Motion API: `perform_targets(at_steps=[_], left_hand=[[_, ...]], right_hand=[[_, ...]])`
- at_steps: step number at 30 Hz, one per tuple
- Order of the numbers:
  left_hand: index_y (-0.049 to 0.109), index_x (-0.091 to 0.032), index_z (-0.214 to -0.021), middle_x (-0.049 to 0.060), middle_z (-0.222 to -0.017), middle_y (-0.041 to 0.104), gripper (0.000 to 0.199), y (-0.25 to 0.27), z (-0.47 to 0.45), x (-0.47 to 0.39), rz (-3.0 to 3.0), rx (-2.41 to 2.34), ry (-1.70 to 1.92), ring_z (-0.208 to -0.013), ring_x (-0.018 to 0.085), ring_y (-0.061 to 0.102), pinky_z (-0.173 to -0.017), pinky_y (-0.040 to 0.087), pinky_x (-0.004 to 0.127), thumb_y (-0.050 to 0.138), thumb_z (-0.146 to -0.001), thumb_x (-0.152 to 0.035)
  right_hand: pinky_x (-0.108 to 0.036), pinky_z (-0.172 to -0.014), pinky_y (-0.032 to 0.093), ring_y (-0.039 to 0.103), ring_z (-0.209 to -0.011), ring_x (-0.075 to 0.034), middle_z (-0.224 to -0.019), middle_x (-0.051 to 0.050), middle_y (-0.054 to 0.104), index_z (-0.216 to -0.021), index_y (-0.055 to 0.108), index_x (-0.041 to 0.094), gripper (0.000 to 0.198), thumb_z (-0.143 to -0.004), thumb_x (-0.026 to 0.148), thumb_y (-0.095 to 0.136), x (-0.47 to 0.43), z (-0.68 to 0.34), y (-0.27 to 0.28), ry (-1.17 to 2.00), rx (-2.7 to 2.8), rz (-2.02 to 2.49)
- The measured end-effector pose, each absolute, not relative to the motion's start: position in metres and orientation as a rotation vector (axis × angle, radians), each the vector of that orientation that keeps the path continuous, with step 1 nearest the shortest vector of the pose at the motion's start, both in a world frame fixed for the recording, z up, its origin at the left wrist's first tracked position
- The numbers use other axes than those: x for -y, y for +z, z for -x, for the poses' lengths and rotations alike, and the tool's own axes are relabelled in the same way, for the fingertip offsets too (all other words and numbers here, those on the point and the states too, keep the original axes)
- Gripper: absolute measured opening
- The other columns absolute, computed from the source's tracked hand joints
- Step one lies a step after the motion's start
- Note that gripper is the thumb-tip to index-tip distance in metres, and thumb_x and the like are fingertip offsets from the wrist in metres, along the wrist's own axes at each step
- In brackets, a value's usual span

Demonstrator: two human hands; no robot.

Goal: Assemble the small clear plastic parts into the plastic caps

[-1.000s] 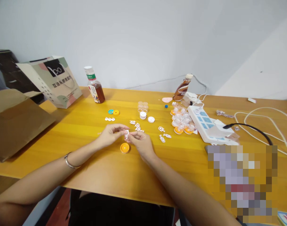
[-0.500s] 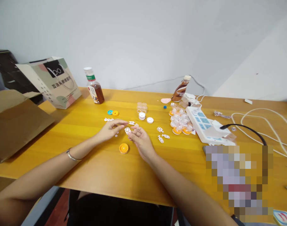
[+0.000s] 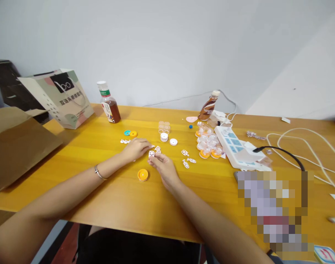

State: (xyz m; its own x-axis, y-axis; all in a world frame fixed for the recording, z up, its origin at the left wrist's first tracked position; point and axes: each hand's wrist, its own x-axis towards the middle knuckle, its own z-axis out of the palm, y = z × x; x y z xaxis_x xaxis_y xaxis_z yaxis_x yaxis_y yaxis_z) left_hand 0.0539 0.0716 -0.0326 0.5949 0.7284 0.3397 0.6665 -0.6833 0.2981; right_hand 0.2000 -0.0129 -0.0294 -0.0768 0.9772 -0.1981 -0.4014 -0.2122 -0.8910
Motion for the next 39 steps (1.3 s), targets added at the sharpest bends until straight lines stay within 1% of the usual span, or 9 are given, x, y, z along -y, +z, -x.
perform_targets(at_steps=[4, 7, 9, 18, 24, 26, 30, 34, 39], left_hand=[[0.063, -0.016, -0.087, 0.006, -0.083, 0.065, 0.023, -0.030, -0.040, -0.062, -2.568, -1.229, 0.706, -0.075, 0.015, 0.059, -0.067, 0.043, 0.023, 0.044, -0.085, -0.028], [0.062, -0.016, -0.084, 0.003, -0.073, 0.064, 0.027, -0.029, -0.033, -0.053, -2.369, -1.252, 0.727, -0.059, 0.011, 0.056, -0.055, 0.040, 0.020, 0.045, -0.084, -0.036], [0.062, -0.016, -0.079, 0.001, -0.068, 0.062, 0.026, -0.029, -0.032, -0.048, -2.309, -1.252, 0.750, -0.056, 0.010, 0.053, -0.053, 0.038, 0.019, 0.047, -0.082, -0.037], [0.059, -0.014, -0.065, 0.000, -0.068, 0.055, 0.014, -0.034, -0.040, -0.049, -2.345, -1.197, 0.815, -0.064, 0.011, 0.050, -0.060, 0.037, 0.021, 0.060, -0.074, -0.025], [0.063, -0.015, -0.071, 0.003, -0.073, 0.055, 0.014, -0.020, -0.034, -0.039, -2.515, -1.187, 0.927, -0.070, 0.013, 0.051, -0.066, 0.039, 0.025, 0.052, -0.079, -0.019], [0.063, -0.015, -0.073, 0.004, -0.074, 0.058, 0.014, -0.015, -0.033, -0.034, -2.403, -1.163, 0.993, -0.068, 0.013, 0.052, -0.066, 0.040, 0.025, 0.053, -0.079, -0.022], [0.062, -0.013, -0.079, 0.003, -0.070, 0.063, 0.017, -0.013, -0.037, -0.024, -1.821, -1.051, 1.043, -0.060, 0.011, 0.056, -0.061, 0.044, 0.023, 0.061, -0.073, -0.029], [0.061, -0.012, -0.093, 0.006, -0.078, 0.066, 0.027, -0.016, -0.046, -0.015, -1.490, -0.913, 1.030, -0.067, 0.012, 0.061, -0.069, 0.048, 0.027, 0.063, -0.071, -0.027], [0.063, -0.011, -0.081, 0.005, -0.076, 0.065, 0.019, -0.017, -0.050, -0.012, -1.433, -0.910, 1.061, -0.067, 0.012, 0.060, -0.069, 0.048, 0.026, 0.064, -0.069, -0.026]], right_hand=[[-0.026, -0.080, 0.044, 0.056, -0.071, -0.009, -0.072, 0.002, 0.063, -0.071, 0.065, 0.019, 0.016, -0.057, 0.022, 0.072, 0.014, -0.200, -0.029, 1.522, 0.778, 1.026], [-0.026, -0.081, 0.044, 0.057, -0.071, -0.009, -0.073, 0.002, 0.063, -0.071, 0.065, 0.019, 0.015, -0.058, 0.022, 0.072, 0.014, -0.199, -0.029, 1.516, 0.778, 1.024], [-0.026, -0.081, 0.045, 0.057, -0.072, -0.009, -0.073, 0.002, 0.063, -0.071, 0.065, 0.019, 0.014, -0.058, 0.021, 0.072, 0.014, -0.199, -0.029, 1.516, 0.784, 1.020], [-0.025, -0.081, 0.045, 0.058, -0.072, -0.009, -0.073, 0.002, 0.064, -0.071, 0.064, 0.019, 0.013, -0.060, 0.021, 0.071, 0.012, -0.201, -0.031, 1.509, 0.805, 1.011], [-0.026, -0.084, 0.045, 0.059, -0.077, -0.011, -0.077, 0.001, 0.066, -0.074, 0.065, 0.019, 0.015, -0.060, 0.021, 0.071, 0.010, -0.202, -0.034, 1.509, 0.818, 1.021], [-0.027, -0.086, 0.045, 0.060, -0.078, -0.011, -0.078, 0.001, 0.066, -0.076, 0.065, 0.019, 0.017, -0.060, 0.021, 0.071, 0.010, -0.201, -0.034, 1.514, 0.822, 1.021], [-0.030, -0.088, 0.044, 0.062, -0.081, -0.013, -0.083, 0.000, 0.068, -0.080, 0.064, 0.019, 0.021, -0.060, 0.023, 0.071, 0.011, -0.201, -0.034, 1.529, 0.849, 1.022], [-0.032, -0.090, 0.044, 0.063, -0.086, -0.015, -0.089, -0.002, 0.069, -0.085, 0.063, 0.020, 0.024, -0.063, 0.026, 0.069, 0.012, -0.203, -0.034, 1.567, 0.916, 1.019], [-0.031, -0.088, 0.046, 0.064, -0.084, -0.015, -0.084, -0.003, 0.070, -0.083, 0.062, 0.018, 0.022, -0.064, 0.026, 0.069, 0.013, -0.203, -0.031, 1.572, 0.939, 1.064]])
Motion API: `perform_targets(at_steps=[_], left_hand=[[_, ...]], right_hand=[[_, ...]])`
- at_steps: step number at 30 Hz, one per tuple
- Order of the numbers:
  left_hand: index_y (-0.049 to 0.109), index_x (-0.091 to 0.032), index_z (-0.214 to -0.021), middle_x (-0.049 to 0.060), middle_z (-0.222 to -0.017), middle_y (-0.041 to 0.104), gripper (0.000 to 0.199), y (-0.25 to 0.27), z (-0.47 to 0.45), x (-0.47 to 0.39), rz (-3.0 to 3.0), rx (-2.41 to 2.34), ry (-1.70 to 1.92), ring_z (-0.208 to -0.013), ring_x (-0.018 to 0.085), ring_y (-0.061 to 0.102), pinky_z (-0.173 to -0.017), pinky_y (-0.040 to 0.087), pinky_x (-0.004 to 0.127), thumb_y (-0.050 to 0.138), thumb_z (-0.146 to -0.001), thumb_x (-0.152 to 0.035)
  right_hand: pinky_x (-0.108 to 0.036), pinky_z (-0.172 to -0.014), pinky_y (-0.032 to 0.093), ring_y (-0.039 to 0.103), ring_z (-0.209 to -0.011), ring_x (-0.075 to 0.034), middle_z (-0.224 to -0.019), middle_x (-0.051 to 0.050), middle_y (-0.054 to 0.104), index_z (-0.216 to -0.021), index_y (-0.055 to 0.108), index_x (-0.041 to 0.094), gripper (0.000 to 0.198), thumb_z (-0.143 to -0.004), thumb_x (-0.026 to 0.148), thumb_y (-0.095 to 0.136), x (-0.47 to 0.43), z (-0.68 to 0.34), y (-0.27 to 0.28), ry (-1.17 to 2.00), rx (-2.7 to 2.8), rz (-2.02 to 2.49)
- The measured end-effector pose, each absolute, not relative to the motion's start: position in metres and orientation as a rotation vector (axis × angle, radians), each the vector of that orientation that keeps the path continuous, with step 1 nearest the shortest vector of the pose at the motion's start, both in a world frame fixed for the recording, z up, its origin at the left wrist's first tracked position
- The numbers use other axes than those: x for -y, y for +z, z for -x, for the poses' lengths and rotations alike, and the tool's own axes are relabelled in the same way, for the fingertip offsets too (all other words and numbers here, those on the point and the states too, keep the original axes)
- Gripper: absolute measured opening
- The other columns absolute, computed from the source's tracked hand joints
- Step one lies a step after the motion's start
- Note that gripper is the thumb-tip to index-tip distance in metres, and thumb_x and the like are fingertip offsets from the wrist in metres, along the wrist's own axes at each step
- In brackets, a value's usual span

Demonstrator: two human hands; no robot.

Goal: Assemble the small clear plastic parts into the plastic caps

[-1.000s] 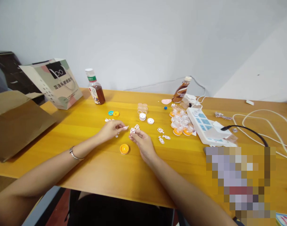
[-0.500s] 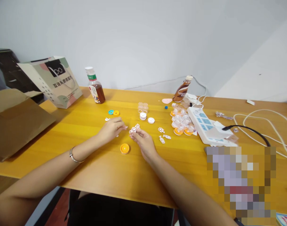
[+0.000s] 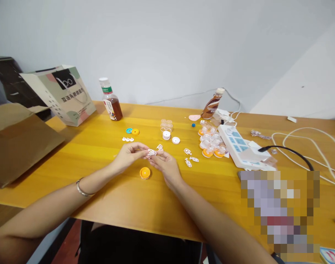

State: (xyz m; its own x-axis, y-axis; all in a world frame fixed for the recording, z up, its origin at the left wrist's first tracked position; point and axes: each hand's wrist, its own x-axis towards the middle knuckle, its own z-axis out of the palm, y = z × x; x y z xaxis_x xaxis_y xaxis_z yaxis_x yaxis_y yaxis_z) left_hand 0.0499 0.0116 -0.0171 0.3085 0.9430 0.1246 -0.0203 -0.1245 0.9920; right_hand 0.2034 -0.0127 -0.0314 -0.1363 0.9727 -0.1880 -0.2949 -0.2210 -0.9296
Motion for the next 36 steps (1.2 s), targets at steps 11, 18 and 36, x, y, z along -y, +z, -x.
perform_targets(at_steps=[11, 18, 36], left_hand=[[0.061, -0.012, -0.076, 0.004, -0.075, 0.064, 0.018, -0.027, -0.057, -0.007, -1.443, -0.997, 1.149, -0.068, 0.011, 0.059, -0.070, 0.047, 0.025, 0.065, -0.068, -0.028], [0.058, -0.012, -0.071, 0.002, -0.069, 0.063, 0.018, -0.034, -0.052, -0.013, -1.615, -1.087, 1.130, -0.063, 0.011, 0.056, -0.062, 0.044, 0.022, 0.061, -0.071, -0.030], [0.055, -0.015, -0.074, 0.000, -0.069, 0.058, 0.012, -0.037, -0.053, -0.009, -1.883, -1.165, 1.162, -0.063, 0.010, 0.051, -0.061, 0.041, 0.022, 0.055, -0.077, -0.026]], right_hand=[[-0.033, -0.088, 0.047, 0.064, -0.085, -0.016, -0.080, -0.002, 0.070, -0.086, 0.063, 0.019, 0.029, -0.060, 0.028, 0.072, 0.014, -0.200, -0.031, 1.551, 0.914, 1.049], [-0.032, -0.090, 0.046, 0.064, -0.085, -0.015, -0.084, -0.002, 0.071, -0.090, 0.066, 0.020, 0.029, -0.061, 0.026, 0.071, 0.014, -0.200, -0.032, 1.523, 0.910, 1.041], [-0.033, -0.085, 0.049, 0.066, -0.077, -0.016, -0.078, -0.002, 0.071, -0.082, 0.068, 0.020, 0.022, -0.061, 0.026, 0.070, 0.014, -0.201, -0.027, 1.439, 0.989, 1.095]])
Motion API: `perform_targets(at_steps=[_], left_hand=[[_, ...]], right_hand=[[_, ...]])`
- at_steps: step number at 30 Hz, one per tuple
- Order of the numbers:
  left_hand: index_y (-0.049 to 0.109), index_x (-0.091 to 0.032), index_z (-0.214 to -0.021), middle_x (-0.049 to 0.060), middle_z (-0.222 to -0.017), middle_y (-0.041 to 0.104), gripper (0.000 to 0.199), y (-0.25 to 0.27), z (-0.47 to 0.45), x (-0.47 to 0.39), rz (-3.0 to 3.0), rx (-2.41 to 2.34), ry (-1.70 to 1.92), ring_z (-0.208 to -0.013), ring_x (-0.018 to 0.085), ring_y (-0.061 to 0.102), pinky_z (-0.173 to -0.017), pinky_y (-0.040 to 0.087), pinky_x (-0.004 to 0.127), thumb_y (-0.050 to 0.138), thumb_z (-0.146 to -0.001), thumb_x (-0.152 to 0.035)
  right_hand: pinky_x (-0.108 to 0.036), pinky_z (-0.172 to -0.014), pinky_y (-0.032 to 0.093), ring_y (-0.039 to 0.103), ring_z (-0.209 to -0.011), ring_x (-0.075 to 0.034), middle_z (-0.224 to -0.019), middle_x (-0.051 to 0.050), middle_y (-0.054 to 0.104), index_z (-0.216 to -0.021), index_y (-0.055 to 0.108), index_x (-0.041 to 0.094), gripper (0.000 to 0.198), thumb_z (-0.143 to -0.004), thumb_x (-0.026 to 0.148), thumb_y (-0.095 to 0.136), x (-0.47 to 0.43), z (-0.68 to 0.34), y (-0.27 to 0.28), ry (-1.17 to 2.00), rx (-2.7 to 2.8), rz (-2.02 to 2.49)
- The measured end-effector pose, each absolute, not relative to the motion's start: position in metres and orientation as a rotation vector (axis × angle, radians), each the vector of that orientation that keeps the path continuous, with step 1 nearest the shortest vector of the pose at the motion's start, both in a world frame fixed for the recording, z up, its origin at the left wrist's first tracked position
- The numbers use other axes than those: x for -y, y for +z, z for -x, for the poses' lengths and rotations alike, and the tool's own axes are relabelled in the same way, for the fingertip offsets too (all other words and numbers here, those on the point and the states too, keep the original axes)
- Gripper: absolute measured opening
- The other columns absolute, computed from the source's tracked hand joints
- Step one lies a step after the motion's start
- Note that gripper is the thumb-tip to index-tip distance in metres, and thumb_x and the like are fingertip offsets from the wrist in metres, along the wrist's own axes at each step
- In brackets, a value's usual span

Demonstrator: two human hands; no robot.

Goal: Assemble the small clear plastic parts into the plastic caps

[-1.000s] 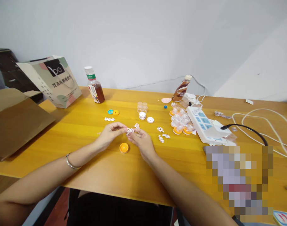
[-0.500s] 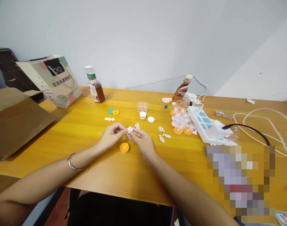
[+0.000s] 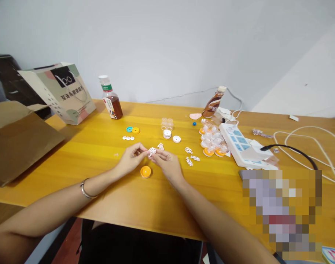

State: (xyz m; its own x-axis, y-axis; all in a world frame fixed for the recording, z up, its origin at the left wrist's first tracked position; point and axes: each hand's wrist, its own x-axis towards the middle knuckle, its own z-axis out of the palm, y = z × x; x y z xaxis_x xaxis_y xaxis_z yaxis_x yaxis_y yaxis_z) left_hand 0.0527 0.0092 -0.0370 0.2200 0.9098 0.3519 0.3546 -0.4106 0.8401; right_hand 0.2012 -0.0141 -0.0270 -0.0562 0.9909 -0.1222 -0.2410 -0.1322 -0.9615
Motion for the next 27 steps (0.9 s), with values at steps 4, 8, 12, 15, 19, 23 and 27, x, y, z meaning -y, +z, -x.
perform_targets(at_steps=[4, 8, 12, 15, 19, 23, 27], left_hand=[[0.058, -0.018, -0.097, 0.004, -0.086, 0.058, 0.019, -0.030, -0.048, -0.009, -2.119, -1.061, 1.176, -0.078, 0.013, 0.054, -0.072, 0.043, 0.024, 0.051, -0.079, -0.017], [0.058, -0.020, -0.106, 0.004, -0.085, 0.056, 0.028, -0.020, -0.041, -0.011, -2.359, -0.914, 1.012, -0.079, 0.013, 0.054, -0.073, 0.043, 0.024, 0.046, -0.082, -0.013], [0.059, -0.019, -0.106, 0.005, -0.081, 0.057, 0.026, -0.012, -0.033, -0.014, -2.449, -0.879, 0.903, -0.075, 0.013, 0.054, -0.070, 0.043, 0.024, 0.046, -0.083, -0.019], [0.060, -0.019, -0.103, 0.005, -0.083, 0.059, 0.024, -0.010, -0.031, -0.015, -2.421, -0.876, 0.927, -0.075, 0.013, 0.055, -0.071, 0.044, 0.025, 0.047, -0.083, -0.020], [0.062, -0.018, -0.096, 0.005, -0.083, 0.061, 0.020, -0.010, -0.031, -0.015, -2.274, -0.883, 0.996, -0.074, 0.012, 0.057, -0.070, 0.045, 0.024, 0.050, -0.081, -0.021], [0.063, -0.016, -0.092, 0.005, -0.082, 0.063, 0.017, -0.010, -0.033, -0.016, -2.088, -0.858, 1.024, -0.074, 0.012, 0.058, -0.070, 0.046, 0.024, 0.055, -0.078, -0.021], [0.062, -0.013, -0.086, 0.006, -0.080, 0.065, 0.016, -0.013, -0.037, -0.017, -1.917, -0.884, 1.045, -0.071, 0.012, 0.059, -0.068, 0.047, 0.024, 0.059, -0.074, -0.024]], right_hand=[[-0.034, -0.084, 0.049, 0.065, -0.076, -0.016, -0.079, -0.002, 0.071, -0.082, 0.068, 0.019, 0.022, -0.061, 0.027, 0.070, 0.014, -0.202, -0.026, 1.420, 1.023, 1.091], [-0.032, -0.080, 0.049, 0.065, -0.073, -0.015, -0.077, -0.002, 0.071, -0.081, 0.068, 0.020, 0.022, -0.061, 0.028, 0.070, 0.013, -0.203, -0.028, 1.459, 1.062, 1.075], [-0.029, -0.073, 0.050, 0.064, -0.065, -0.013, -0.072, 0.000, 0.070, -0.079, 0.068, 0.021, 0.020, -0.061, 0.027, 0.070, 0.011, -0.206, -0.029, 1.473, 1.084, 1.072], [-0.026, -0.073, 0.048, 0.063, -0.066, -0.011, -0.077, 0.000, 0.070, -0.082, 0.068, 0.021, 0.022, -0.062, 0.028, 0.070, 0.009, -0.208, -0.029, 1.567, 1.089, 1.011], [-0.025, -0.077, 0.048, 0.063, -0.071, -0.011, -0.082, 0.000, 0.070, -0.084, 0.067, 0.021, 0.023, -0.061, 0.027, 0.071, 0.010, -0.209, -0.029, 1.659, 1.026, 0.950], [-0.024, -0.077, 0.048, 0.063, -0.072, -0.010, -0.083, 0.001, 0.069, -0.080, 0.068, 0.021, 0.020, -0.061, 0.027, 0.071, 0.011, -0.208, -0.028, 1.669, 0.966, 0.963], [-0.026, -0.076, 0.049, 0.064, -0.070, -0.011, -0.080, 0.000, 0.070, -0.080, 0.067, 0.021, 0.020, -0.062, 0.028, 0.070, 0.012, -0.206, -0.028, 1.605, 0.991, 0.986]])
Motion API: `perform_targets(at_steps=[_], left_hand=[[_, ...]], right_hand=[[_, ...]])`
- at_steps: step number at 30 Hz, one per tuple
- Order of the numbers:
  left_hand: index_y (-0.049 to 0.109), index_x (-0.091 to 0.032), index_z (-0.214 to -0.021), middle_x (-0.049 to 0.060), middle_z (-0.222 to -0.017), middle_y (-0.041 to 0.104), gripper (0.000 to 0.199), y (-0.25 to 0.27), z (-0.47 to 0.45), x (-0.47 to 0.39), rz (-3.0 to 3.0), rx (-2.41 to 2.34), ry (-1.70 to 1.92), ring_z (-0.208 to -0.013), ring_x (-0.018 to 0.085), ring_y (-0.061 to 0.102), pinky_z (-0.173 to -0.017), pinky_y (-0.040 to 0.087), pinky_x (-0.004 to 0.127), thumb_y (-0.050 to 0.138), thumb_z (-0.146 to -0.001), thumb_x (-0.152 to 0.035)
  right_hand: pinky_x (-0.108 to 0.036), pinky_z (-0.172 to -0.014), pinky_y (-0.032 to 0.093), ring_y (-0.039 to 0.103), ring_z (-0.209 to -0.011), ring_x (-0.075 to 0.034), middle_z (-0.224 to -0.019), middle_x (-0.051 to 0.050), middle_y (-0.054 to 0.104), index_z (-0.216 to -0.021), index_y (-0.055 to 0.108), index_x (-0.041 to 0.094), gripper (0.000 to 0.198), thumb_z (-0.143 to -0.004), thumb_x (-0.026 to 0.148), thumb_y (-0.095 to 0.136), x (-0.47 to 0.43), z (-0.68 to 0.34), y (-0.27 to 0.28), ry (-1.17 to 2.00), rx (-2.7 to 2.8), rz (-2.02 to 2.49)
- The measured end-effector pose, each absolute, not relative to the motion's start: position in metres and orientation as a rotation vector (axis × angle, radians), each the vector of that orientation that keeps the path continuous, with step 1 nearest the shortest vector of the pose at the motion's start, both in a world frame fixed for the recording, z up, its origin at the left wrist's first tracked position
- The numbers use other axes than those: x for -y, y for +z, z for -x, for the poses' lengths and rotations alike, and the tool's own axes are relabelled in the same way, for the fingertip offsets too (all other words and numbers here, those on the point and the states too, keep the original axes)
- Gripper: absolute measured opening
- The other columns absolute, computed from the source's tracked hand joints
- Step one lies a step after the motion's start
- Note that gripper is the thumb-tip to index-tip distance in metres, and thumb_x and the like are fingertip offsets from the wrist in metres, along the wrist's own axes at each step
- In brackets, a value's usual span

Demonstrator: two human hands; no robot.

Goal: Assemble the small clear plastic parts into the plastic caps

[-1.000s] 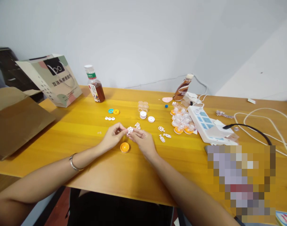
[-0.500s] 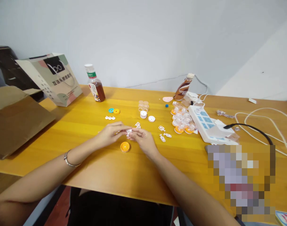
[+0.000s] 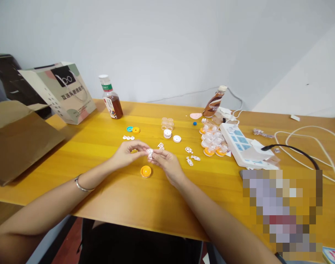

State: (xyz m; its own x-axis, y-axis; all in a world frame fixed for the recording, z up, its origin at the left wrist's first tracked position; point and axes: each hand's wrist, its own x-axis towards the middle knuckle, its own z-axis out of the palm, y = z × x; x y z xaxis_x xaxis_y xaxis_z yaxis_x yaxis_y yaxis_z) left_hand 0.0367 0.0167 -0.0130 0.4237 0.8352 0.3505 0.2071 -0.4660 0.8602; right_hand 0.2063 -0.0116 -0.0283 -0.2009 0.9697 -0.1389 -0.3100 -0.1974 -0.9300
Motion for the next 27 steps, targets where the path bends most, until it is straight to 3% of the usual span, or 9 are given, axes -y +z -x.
perform_targets(at_steps=[7, 16, 27], left_hand=[[0.060, -0.013, -0.084, 0.003, -0.075, 0.063, 0.021, -0.021, -0.041, -0.016, -1.841, -0.971, 1.074, -0.066, 0.010, 0.057, -0.062, 0.043, 0.022, 0.062, -0.072, -0.030], [0.060, -0.014, -0.082, 0.005, -0.080, 0.062, 0.016, -0.026, -0.045, -0.012, -1.913, -0.960, 1.256, -0.071, 0.012, 0.056, -0.062, 0.043, 0.022, 0.062, -0.073, -0.026], [0.059, -0.014, -0.082, 0.007, -0.087, 0.062, 0.012, -0.027, -0.046, -0.010, -1.965, -0.865, 1.336, -0.082, 0.014, 0.058, -0.073, 0.045, 0.026, 0.061, -0.072, -0.020]], right_hand=[[-0.032, -0.080, 0.048, 0.065, -0.071, -0.014, -0.077, -0.001, 0.071, -0.080, 0.067, 0.020, 0.021, -0.061, 0.027, 0.071, 0.016, -0.202, -0.024, 1.457, 1.033, 1.037], [-0.030, -0.080, 0.049, 0.065, -0.075, -0.014, -0.077, -0.001, 0.071, -0.078, 0.065, 0.019, 0.020, -0.061, 0.026, 0.072, 0.015, -0.202, -0.028, 1.454, 1.002, 1.036], [-0.029, -0.081, 0.049, 0.065, -0.076, -0.013, -0.078, 0.000, 0.070, -0.072, 0.063, 0.019, 0.017, -0.061, 0.027, 0.072, 0.016, -0.201, -0.029, 1.478, 0.939, 1.016]])
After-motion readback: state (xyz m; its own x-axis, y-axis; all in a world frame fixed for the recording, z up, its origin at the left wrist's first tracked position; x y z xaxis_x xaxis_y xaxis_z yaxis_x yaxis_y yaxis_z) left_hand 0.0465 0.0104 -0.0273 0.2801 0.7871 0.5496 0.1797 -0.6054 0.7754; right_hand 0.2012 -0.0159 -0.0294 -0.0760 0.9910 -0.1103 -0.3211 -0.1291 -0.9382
